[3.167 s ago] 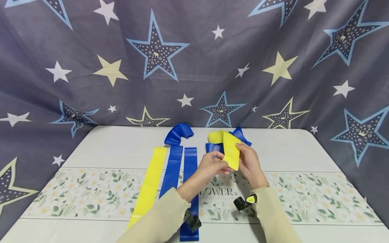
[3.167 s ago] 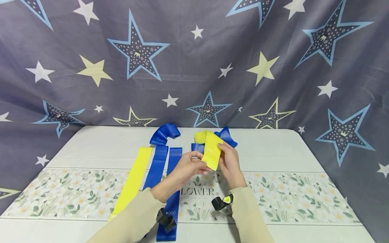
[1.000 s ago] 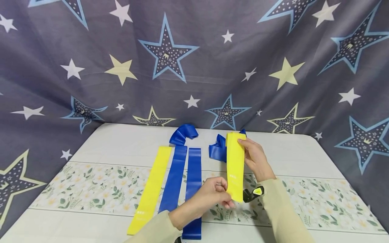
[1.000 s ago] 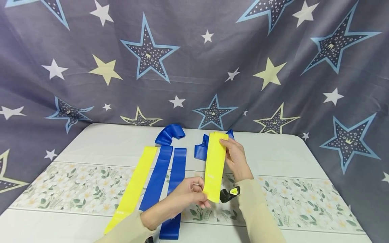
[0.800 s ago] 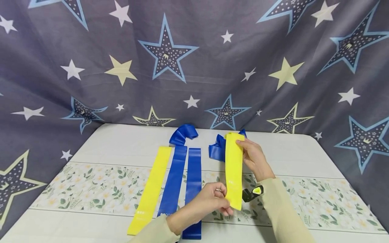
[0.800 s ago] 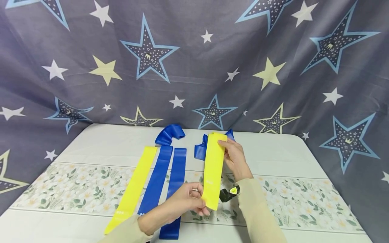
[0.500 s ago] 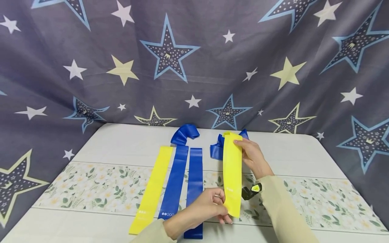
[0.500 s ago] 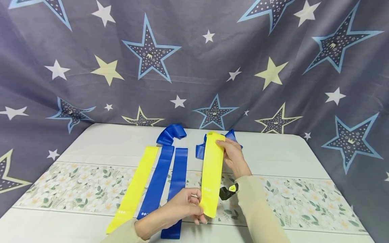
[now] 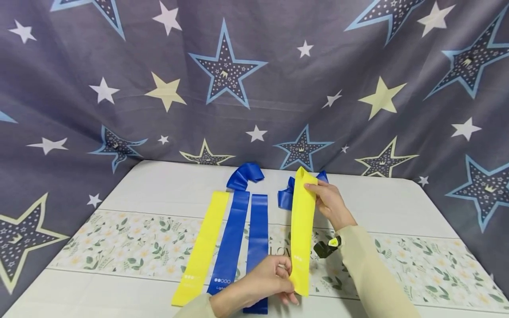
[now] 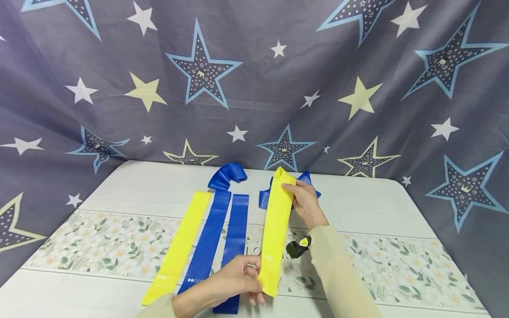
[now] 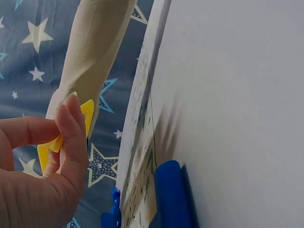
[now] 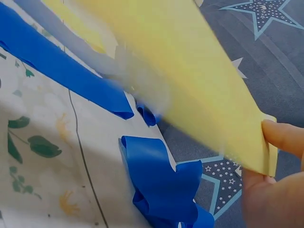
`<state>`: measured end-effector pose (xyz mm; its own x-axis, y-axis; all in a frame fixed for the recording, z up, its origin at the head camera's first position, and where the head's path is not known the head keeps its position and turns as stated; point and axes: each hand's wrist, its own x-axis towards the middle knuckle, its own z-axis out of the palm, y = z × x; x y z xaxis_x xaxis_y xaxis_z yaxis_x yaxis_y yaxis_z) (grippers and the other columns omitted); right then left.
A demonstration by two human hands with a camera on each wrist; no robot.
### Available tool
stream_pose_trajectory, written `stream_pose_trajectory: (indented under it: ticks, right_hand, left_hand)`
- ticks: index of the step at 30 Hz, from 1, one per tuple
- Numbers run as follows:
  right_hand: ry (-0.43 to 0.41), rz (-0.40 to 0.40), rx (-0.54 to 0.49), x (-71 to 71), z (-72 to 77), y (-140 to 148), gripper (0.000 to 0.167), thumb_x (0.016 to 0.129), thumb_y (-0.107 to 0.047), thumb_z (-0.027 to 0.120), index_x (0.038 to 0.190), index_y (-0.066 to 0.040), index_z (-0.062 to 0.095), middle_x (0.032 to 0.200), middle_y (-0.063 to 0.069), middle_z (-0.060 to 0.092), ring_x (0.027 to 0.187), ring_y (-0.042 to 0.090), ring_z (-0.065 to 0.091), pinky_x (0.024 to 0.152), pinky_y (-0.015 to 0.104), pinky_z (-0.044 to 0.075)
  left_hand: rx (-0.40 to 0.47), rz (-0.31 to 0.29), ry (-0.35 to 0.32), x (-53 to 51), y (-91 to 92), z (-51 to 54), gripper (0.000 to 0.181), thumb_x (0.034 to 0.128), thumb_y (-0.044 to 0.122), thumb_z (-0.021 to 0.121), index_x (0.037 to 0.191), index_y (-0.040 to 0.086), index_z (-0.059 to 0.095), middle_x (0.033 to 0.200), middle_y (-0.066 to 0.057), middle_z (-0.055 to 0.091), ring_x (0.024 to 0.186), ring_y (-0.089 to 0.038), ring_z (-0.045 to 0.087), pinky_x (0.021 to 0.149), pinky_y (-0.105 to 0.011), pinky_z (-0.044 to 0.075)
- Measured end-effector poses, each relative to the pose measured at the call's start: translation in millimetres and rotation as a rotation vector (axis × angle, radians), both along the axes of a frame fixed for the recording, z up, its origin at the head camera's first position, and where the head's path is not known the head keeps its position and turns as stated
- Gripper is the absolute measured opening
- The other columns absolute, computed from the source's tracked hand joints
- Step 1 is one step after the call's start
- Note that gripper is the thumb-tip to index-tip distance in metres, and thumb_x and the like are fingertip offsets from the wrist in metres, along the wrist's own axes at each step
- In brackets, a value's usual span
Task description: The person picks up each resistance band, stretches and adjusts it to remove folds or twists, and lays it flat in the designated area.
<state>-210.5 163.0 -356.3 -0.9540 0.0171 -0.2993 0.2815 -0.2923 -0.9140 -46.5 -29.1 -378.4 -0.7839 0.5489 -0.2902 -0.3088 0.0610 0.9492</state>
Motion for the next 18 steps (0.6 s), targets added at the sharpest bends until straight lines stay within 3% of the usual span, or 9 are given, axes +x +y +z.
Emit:
stream_pose_trajectory:
  ticks: [6, 9, 13, 15, 18]
  right_hand:
    - [-0.003, 0.013, 0.016, -4.3, -1.1, -4, 0.060, 0.089, 0.003, 0.059, 0.143, 0.004, 0.035, 0.102, 0.003, 0.058, 0.075, 0.005, 0.066, 0.073, 0.017, 0.054]
    - [0.002, 0.038, 0.007, -5.9, -1.6, -6, 0.060, 0.089, 0.003, 0.059, 0.143, 0.006, 0.034, 0.093, 0.000, 0.061, 0.073, 0.005, 0.066, 0.071, 0.017, 0.054]
    - [0.006, 0.077, -0.006, -8.7, -2.1, -12, 0.059, 0.089, 0.004, 0.058, 0.143, 0.008, 0.033, 0.087, -0.002, 0.063, 0.073, 0.006, 0.066, 0.070, 0.016, 0.054]
    - [0.008, 0.096, 0.001, -10.6, -3.1, -16, 0.059, 0.089, 0.005, 0.058, 0.142, 0.009, 0.032, 0.089, -0.001, 0.062, 0.074, 0.006, 0.065, 0.070, 0.016, 0.053]
    - [0.011, 0.136, 0.046, -14.0, -6.1, -22, 0.059, 0.089, 0.004, 0.058, 0.142, 0.010, 0.032, 0.095, 0.003, 0.060, 0.075, 0.007, 0.064, 0.071, 0.017, 0.053]
  left_hand:
    - [-0.009, -0.006, 0.020, 1.2, -3.8, -4.6, 0.025, 0.0761, -0.013, 0.056, 0.074, 0.009, 0.044, 0.069, -0.028, 0.064, 0.056, -0.020, 0.068, 0.048, -0.025, 0.052]
    - [-0.018, -0.012, 0.018, 1.7, -5.5, -5.0, 0.025, 0.0763, -0.013, 0.056, 0.075, 0.009, 0.045, 0.062, -0.021, 0.063, 0.055, -0.019, 0.067, 0.048, -0.026, 0.052]
    - [-0.023, -0.015, 0.011, 3.1, -7.2, -5.1, 0.026, 0.0762, -0.013, 0.056, 0.076, 0.009, 0.043, 0.053, -0.002, 0.053, 0.053, -0.015, 0.065, 0.047, -0.023, 0.051]
    - [-0.027, -0.014, 0.009, 4.0, -8.2, -5.3, 0.024, 0.0758, -0.013, 0.056, 0.079, 0.008, 0.045, 0.055, -0.003, 0.055, 0.051, -0.013, 0.063, 0.046, -0.022, 0.050]
    - [-0.038, -0.018, -0.015, 5.0, -10.5, -5.6, 0.026, 0.0761, -0.013, 0.056, 0.095, 0.004, 0.053, 0.061, -0.012, 0.062, 0.049, -0.011, 0.060, 0.045, -0.020, 0.049]
